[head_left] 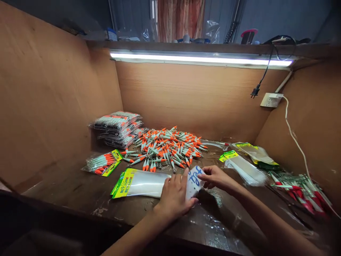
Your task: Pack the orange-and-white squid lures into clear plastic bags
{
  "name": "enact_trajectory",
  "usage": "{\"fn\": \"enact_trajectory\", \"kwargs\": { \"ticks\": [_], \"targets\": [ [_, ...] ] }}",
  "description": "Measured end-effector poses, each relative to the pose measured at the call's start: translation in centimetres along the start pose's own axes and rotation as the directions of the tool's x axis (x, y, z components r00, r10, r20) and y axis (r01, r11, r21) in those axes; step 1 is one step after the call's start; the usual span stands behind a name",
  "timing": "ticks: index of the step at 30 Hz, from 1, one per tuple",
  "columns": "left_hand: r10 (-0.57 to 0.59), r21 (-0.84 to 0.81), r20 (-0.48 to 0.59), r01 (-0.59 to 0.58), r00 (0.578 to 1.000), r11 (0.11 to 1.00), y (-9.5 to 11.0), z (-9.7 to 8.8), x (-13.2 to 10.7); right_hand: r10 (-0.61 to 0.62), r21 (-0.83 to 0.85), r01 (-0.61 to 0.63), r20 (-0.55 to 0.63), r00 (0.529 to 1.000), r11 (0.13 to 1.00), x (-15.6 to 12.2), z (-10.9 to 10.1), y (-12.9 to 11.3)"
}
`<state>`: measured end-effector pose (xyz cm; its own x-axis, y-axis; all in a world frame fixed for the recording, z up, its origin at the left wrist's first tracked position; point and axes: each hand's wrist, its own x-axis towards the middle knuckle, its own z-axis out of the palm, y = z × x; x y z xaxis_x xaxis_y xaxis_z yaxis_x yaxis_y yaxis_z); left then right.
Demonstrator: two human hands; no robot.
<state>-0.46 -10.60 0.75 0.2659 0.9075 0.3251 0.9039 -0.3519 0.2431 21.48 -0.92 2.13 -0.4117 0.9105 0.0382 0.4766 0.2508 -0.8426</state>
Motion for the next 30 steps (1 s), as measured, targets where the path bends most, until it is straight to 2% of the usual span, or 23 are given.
{"fn": "enact_trajectory", "kwargs": {
  "ticks": [3,4,5,7,9,13,17,20,24,27,30],
  "targets": [
    [0.082,0.002,0.141,-0.084,0.987,0.997,-0.6,1.0,1.2,-0.151,-0.371,0.062,-0.214,0.965,0.926,2.2,-0.5,-1.4],
    [0.152,-0.013,0.173,-0.152,0.973,0.988,-0.9,1.1,1.7,-0.191,-0.470,0.058,-0.240,0.952,0.881,3.5,-0.5,-2.3],
    [0.231,-0.033,0.199,-0.229,0.952,0.973,-1.2,1.2,2.2,-0.198,-0.555,0.057,-0.197,0.960,0.830,5.0,-0.2,-3.3],
    [0.369,-0.066,0.239,-0.365,0.898,0.929,-1.4,1.3,3.2,-0.187,-0.607,0.066,-0.137,0.973,0.792,8.5,1.1,-5.4],
    [0.444,-0.070,0.254,-0.442,0.859,0.894,-1.5,1.3,4.0,-0.170,-0.638,0.051,-0.126,0.977,0.768,11.8,2.9,-7.1],
    [0.455,-0.041,0.230,-0.459,0.860,0.888,-2.2,0.9,4.4,-0.104,-0.687,0.015,-0.088,0.991,0.726,16.2,6.1,-8.6],
    [0.464,-0.079,0.204,-0.458,0.862,0.885,-3.7,0.3,3.9,-0.072,-0.687,0.026,-0.039,0.997,0.726,18.0,6.9,-8.2],
    [0.499,-0.138,0.189,-0.480,0.846,0.866,-4.5,0.0,3.8,-0.064,-0.623,0.042,-0.013,0.998,0.781,18.5,5.6,-7.4],
    [0.518,-0.205,0.132,-0.488,0.845,0.848,-4.8,-0.2,4.2,-0.075,-0.403,0.065,-0.009,0.997,0.913,17.2,1.8,-5.9],
    [0.465,-0.243,0.087,-0.434,0.881,0.867,-4.7,-0.2,4.3,-0.098,-0.177,0.087,-0.058,0.993,0.980,14.3,-1.5,-3.9],
    [0.363,-0.269,0.031,-0.342,0.931,0.901,-5.1,-0.2,4.6,-0.106,0.011,0.107,-0.114,0.988,0.994,10.4,-4.1,-1.3]
  ]
}}
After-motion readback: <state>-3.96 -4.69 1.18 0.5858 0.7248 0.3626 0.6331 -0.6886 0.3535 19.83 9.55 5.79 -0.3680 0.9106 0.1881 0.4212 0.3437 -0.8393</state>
